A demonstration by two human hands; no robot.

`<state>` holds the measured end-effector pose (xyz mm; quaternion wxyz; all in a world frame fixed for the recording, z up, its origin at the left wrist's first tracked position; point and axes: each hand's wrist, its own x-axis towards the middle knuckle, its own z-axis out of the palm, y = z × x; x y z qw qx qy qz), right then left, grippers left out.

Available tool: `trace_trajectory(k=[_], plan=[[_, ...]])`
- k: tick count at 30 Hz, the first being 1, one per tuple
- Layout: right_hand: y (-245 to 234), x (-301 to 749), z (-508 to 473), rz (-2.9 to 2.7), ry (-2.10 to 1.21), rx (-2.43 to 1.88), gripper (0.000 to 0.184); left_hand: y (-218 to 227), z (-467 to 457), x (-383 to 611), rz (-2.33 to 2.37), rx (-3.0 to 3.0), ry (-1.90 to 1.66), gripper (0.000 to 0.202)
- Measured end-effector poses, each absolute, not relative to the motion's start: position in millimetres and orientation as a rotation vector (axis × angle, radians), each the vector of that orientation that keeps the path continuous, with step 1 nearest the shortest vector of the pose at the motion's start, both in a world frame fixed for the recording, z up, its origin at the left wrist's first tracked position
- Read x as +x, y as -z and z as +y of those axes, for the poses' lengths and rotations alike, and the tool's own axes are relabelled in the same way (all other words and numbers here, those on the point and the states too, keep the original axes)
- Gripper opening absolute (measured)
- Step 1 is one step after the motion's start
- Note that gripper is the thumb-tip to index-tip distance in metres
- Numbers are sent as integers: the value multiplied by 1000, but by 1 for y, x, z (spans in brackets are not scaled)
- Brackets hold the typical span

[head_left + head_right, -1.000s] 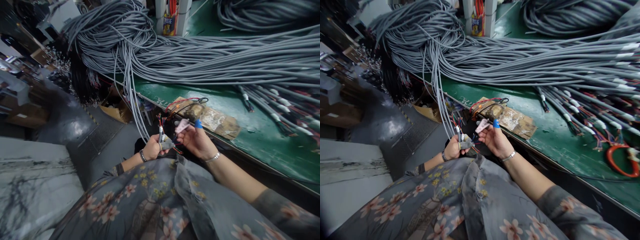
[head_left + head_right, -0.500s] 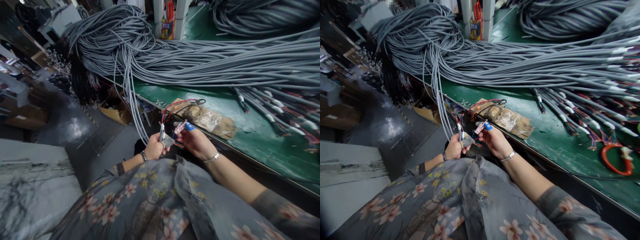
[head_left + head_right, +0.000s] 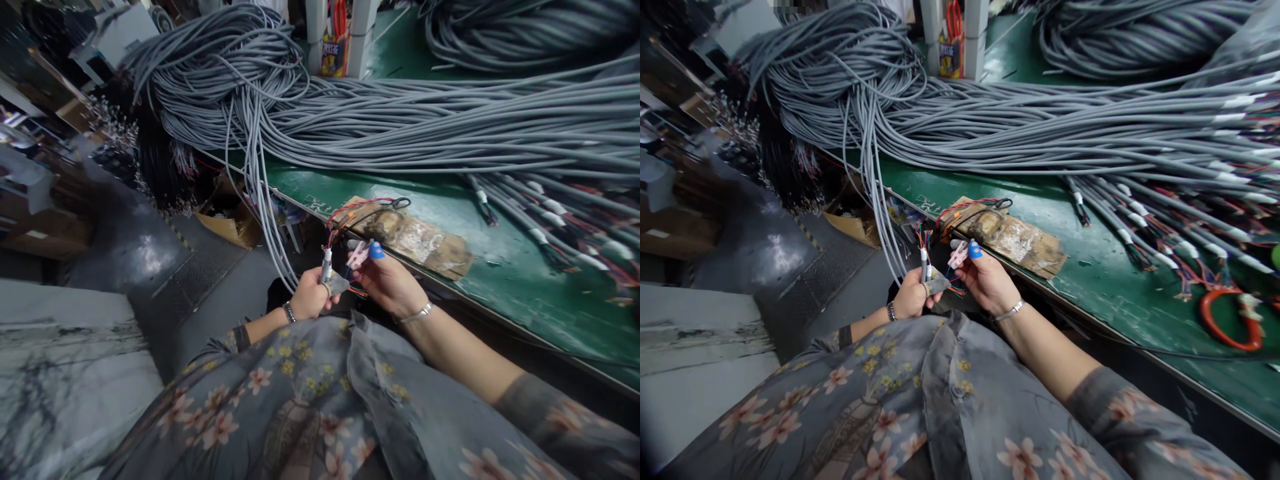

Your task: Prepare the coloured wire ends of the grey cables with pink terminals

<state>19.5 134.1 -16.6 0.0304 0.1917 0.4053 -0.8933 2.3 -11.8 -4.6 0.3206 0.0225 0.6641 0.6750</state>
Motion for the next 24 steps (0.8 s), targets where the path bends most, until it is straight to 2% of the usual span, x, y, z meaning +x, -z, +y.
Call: trace_trajectory(k=[8, 14, 24], plan=[[17, 20, 134, 1202, 2751, 561, 35, 1, -12, 3, 1750, 29, -1762, 47], [20, 18, 133, 1306, 2786, 554, 38, 1, -8, 1, 1761, 40, -1771, 45], [11, 21, 134, 1139, 2733, 570, 42, 8, -19, 6, 1745, 92, -1790, 44]])
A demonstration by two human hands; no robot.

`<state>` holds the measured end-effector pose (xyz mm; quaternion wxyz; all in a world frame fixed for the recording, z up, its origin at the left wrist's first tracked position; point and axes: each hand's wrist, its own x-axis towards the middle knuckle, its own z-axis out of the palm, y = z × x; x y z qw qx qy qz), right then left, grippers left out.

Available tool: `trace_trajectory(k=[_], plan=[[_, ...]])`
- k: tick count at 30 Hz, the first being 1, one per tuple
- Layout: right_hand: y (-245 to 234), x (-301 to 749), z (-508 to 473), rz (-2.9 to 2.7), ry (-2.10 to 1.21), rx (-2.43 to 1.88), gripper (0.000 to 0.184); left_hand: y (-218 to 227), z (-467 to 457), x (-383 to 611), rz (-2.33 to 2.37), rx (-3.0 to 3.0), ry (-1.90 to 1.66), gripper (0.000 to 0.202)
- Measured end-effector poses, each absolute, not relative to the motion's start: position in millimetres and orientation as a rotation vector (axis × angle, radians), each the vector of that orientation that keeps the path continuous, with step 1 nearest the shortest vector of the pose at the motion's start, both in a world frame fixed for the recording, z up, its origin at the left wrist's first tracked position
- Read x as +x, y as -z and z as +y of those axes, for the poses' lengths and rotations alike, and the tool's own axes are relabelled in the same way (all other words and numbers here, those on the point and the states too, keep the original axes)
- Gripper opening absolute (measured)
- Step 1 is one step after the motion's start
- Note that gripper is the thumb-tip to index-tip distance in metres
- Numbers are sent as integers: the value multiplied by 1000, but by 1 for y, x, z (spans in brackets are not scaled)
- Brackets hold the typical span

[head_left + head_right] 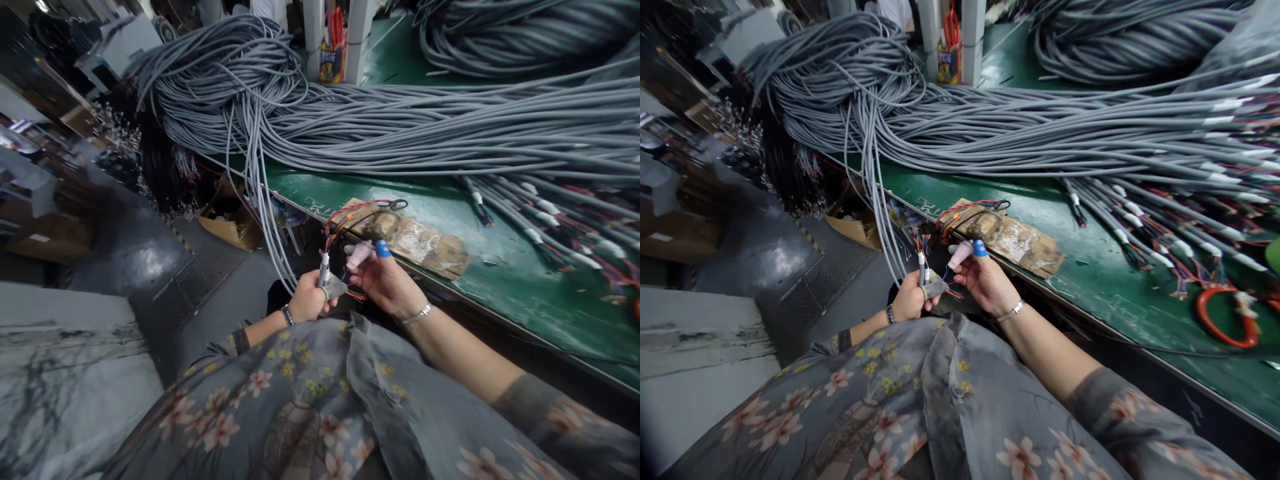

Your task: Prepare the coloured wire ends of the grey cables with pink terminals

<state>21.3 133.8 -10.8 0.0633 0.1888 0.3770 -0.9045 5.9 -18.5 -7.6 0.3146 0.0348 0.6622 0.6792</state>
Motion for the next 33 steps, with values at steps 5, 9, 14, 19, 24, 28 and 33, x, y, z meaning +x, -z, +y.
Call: trace_trajectory(k=[5, 9, 14, 19, 24, 28, 33], plan=[[9, 24, 134, 1108, 2732, 607, 30, 3, -27, 9, 1736, 95, -1848, 42], [9, 24, 134, 1141, 2735, 653, 25, 3, -23, 8, 1710, 73, -1935, 42], [12, 20, 135, 1210, 2722, 616, 37, -1, -11, 5, 1707, 45, -1944, 47], [18, 21, 133, 1557, 2786, 649, 51, -1, -8, 3, 1701, 33, -1960, 48], [23, 22, 132, 1787, 2711, 587, 58, 3, -10, 4, 1693, 31, -1949, 47], [18, 17, 129, 1349, 2743, 577, 54, 5, -11, 4, 1707, 32, -1928, 48], [16, 13, 126, 1200, 2848, 746, 47, 7, -10, 4, 1722, 26, -1913, 49]])
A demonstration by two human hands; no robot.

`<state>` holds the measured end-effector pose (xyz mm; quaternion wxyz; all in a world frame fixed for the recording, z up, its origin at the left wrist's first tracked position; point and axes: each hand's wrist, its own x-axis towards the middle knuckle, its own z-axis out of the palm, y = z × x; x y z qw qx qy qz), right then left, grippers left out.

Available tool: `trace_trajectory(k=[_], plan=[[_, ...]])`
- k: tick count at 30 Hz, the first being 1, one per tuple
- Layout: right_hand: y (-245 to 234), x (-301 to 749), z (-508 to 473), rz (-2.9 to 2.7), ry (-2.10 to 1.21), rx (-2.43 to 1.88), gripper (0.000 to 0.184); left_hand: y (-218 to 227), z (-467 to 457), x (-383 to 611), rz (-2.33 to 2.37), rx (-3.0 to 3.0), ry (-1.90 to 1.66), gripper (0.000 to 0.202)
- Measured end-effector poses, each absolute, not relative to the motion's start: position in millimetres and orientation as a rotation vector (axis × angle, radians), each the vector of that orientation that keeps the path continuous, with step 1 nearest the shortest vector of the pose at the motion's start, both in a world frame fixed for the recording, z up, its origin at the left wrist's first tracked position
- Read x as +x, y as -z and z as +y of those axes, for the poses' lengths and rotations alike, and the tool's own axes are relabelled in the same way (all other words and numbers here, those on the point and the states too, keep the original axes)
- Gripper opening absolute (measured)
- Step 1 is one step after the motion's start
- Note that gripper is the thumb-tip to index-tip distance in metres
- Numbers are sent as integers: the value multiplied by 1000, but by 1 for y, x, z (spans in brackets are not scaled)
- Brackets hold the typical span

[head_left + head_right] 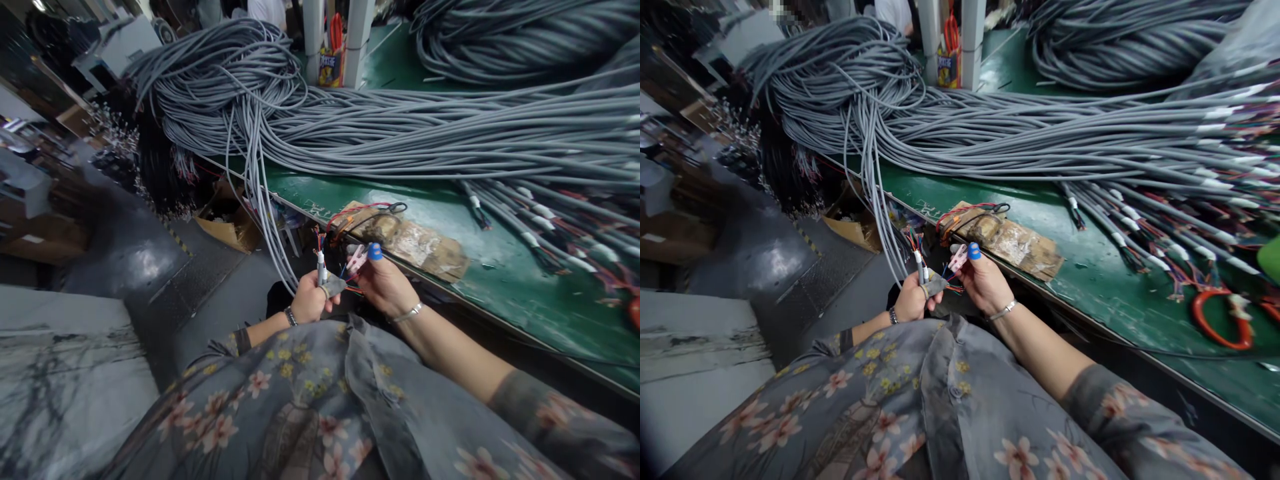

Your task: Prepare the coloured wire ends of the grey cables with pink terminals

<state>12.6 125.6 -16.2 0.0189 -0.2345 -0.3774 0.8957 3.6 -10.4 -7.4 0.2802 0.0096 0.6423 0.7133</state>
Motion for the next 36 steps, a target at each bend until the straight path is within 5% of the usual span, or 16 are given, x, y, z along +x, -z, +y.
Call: trace_trajectory(k=[16, 24, 36], plan=[[18, 25, 136, -1141, -3047, -508, 31, 10, -25, 10, 1724, 78, -1942, 40], [14, 23, 133, -1119, -2998, -630, 48, 4, -10, 5, 1677, 15, -1992, 49], [11, 22, 134, -1151, -2989, -620, 25, 9, -6, 3, 1704, 17, -1961, 44]])
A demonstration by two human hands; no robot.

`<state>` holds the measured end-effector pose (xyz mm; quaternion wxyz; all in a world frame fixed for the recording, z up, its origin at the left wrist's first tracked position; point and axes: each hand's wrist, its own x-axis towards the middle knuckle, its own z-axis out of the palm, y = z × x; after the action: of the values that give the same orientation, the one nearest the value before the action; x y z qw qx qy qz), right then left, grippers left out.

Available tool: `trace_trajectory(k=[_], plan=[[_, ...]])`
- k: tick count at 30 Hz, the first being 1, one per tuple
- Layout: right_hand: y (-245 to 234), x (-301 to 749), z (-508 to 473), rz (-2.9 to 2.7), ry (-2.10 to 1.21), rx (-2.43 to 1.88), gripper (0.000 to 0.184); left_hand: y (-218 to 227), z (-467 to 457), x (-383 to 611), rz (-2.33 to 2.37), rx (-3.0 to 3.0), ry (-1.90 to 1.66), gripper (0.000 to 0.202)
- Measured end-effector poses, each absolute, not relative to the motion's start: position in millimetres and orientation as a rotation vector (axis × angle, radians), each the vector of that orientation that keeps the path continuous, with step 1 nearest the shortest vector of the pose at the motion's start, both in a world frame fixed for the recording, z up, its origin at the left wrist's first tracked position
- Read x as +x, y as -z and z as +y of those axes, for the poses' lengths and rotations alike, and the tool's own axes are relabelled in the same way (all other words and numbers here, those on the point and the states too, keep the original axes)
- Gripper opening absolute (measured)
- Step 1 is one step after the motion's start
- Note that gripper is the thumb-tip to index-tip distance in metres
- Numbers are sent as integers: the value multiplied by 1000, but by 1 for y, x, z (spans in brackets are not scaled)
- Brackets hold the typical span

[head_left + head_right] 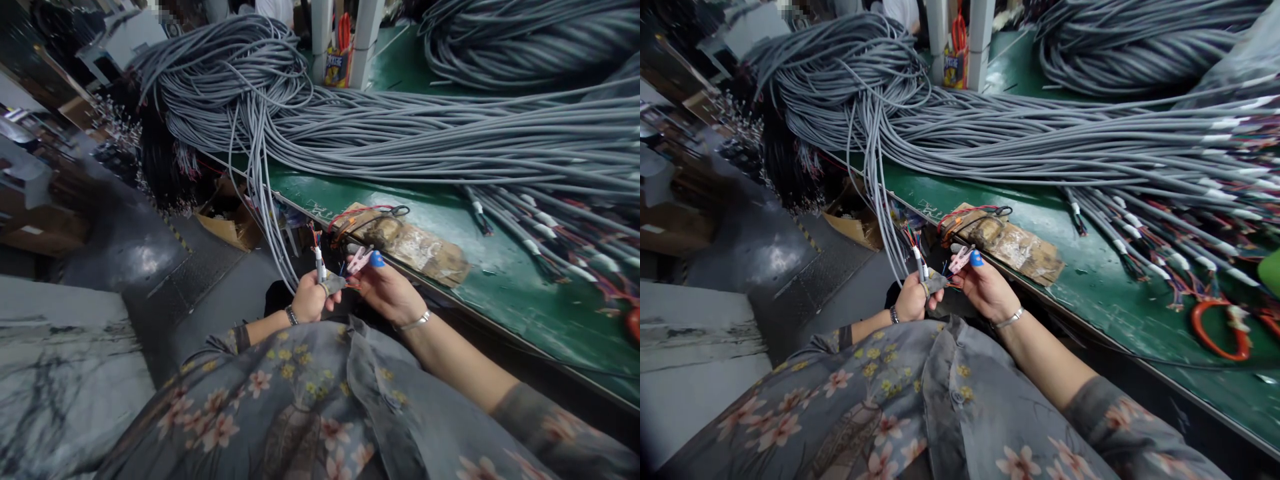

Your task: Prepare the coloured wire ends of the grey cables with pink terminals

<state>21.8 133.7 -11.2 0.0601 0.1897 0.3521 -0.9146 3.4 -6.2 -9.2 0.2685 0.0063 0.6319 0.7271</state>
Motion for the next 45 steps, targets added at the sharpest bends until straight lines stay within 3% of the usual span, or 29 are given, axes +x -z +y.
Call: trace_trajectory(k=[22, 28, 35, 45], plan=[[20, 24, 134, 1221, 2762, 448, 30, 3, -5, 4, 1685, -63, -1935, 50], [15, 26, 136, 1033, 2751, 508, 33, 4, -14, 9, 1684, 18, -1977, 48], [15, 25, 135, 1135, 2746, 562, 24, 5, -18, 13, 1676, -9, -2073, 48], [16, 23, 133, 1246, 2754, 604, 50, 11, -3, 7, 1641, 14, -2097, 48]])
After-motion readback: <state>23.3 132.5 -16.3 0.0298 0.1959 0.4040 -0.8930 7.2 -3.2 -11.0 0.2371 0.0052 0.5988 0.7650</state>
